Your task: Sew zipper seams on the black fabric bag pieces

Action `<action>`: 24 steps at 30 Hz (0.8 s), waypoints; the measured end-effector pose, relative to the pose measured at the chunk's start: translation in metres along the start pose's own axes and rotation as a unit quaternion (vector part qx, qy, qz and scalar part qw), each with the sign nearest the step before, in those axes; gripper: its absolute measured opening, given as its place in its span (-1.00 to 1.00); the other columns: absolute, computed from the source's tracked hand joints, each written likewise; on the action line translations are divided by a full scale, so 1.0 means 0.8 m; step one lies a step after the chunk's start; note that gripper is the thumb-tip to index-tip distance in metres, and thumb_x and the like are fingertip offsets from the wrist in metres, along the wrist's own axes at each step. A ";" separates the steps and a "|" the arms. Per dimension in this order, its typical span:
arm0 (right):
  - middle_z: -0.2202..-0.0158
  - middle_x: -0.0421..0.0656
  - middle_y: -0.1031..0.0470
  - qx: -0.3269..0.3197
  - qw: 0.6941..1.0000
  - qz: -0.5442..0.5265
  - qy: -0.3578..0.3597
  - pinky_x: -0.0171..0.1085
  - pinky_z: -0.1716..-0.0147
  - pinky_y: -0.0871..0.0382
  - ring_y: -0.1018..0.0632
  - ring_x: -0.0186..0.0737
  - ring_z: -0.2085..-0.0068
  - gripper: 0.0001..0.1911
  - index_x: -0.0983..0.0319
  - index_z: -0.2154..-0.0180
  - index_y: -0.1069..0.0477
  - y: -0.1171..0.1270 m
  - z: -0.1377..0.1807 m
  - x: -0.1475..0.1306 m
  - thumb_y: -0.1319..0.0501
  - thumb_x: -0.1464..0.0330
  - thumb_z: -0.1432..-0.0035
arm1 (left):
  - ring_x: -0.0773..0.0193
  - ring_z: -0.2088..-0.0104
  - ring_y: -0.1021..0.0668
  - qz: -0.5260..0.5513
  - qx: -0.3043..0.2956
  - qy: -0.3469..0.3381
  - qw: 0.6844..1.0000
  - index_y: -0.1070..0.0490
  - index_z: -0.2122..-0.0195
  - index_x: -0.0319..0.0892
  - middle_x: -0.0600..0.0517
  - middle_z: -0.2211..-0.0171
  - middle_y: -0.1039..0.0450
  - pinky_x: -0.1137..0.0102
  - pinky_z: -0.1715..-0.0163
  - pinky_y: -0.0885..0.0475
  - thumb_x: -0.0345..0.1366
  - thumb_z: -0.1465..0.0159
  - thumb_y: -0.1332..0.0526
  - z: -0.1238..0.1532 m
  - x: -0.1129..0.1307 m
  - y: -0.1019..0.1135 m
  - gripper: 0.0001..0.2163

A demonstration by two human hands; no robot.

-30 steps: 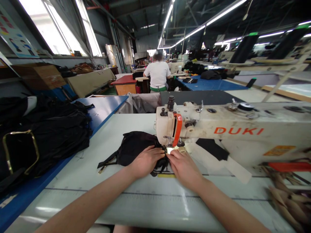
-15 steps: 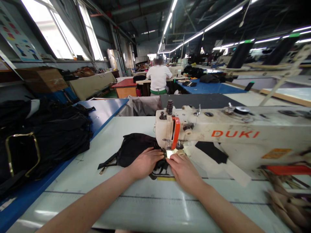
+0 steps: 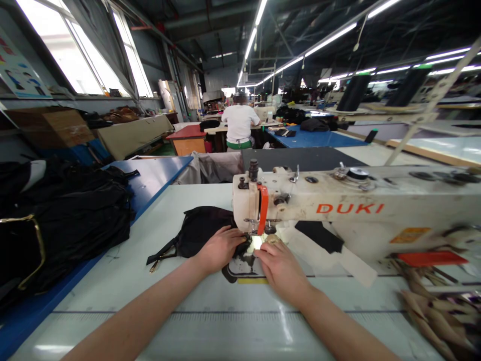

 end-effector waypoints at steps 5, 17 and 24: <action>0.31 -0.10 -0.40 0.001 1.000 -0.001 -0.001 -0.17 0.18 -0.22 -0.32 -0.14 0.24 -0.78 0.24 0.25 -0.44 -0.001 0.001 0.001 -0.05 0.53 -0.18 | 0.23 -0.05 -0.42 0.002 0.005 0.008 1.000 -0.42 0.02 -0.16 -0.03 0.01 -0.45 0.19 -0.15 -0.21 -0.51 -0.26 -0.03 -0.001 -0.002 -0.003 -0.68; 0.28 -0.09 -0.43 0.029 0.996 -0.062 0.060 -0.11 0.13 -0.30 -0.38 -0.13 0.19 -0.76 0.26 0.21 -0.45 0.007 0.010 -0.019 -0.05 0.54 -0.18 | 0.25 -0.15 -0.34 0.050 -0.036 0.020 0.998 -0.35 -0.06 -0.09 0.02 -0.12 -0.35 0.18 -0.20 -0.13 -0.51 -0.28 0.01 0.059 0.033 0.015 -0.62; 0.14 -0.10 -0.48 -0.014 0.981 -0.110 0.162 -0.10 0.03 -0.35 -0.43 -0.14 0.07 -0.73 0.21 0.15 -0.43 -0.003 0.040 -0.100 -0.05 0.52 -0.17 | 0.18 -0.17 -0.31 0.169 0.075 0.104 0.977 -0.28 -0.12 -0.11 -0.05 -0.16 -0.27 0.24 -0.17 -0.20 -0.30 -0.31 -0.09 0.156 0.060 0.103 -0.65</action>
Point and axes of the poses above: each hand's wrist, its own z-axis away from the middle knuckle, its own y-axis out of the back of the hand, x = y × z, the point moved 8 cm from there along -z, towards the middle knuckle
